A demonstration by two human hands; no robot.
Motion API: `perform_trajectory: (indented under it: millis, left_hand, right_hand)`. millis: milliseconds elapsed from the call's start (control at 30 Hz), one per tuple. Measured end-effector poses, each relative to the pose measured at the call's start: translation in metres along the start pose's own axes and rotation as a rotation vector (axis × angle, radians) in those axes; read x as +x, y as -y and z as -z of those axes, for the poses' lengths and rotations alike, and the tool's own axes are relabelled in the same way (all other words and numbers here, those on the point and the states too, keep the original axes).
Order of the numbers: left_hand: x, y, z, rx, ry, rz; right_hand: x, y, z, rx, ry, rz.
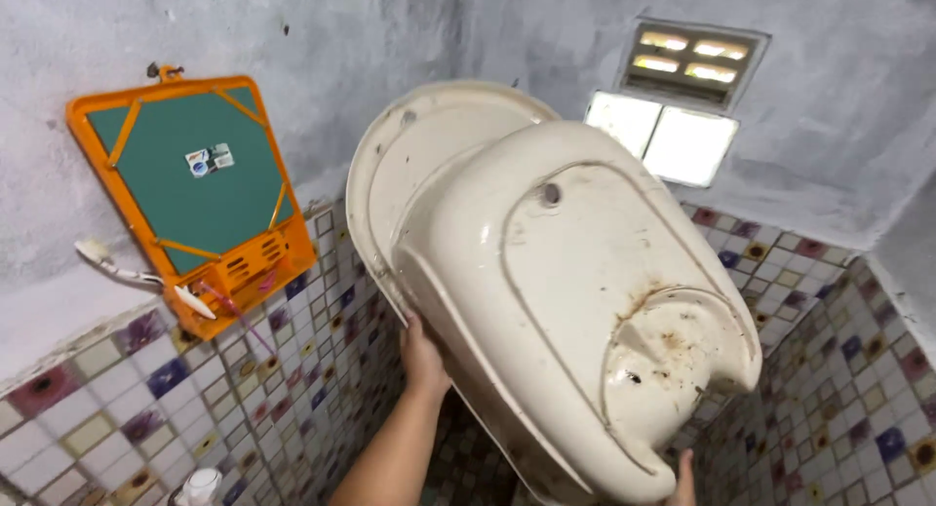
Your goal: Cleaning and rinsing bathroom items including a large tub and moving storage bins
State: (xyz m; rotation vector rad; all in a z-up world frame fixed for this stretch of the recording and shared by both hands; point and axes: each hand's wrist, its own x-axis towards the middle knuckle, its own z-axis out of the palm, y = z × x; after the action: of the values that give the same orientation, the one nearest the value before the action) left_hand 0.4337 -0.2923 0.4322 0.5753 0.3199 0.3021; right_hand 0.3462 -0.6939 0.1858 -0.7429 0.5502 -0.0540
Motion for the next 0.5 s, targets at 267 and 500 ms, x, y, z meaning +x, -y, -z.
perform_trajectory:
  millis: [267, 500]
  left_hand:
    - [0.024, 0.009, -0.015, 0.645, 0.111, -0.699]
    - [0.066, -0.003, 0.0, 0.778, 0.192, -0.731]
  right_hand:
    - [0.018, -0.05, -0.129, -0.027, 0.216, -0.313]
    - [0.154, -0.177, -0.095, -0.568, -0.043, -0.359]
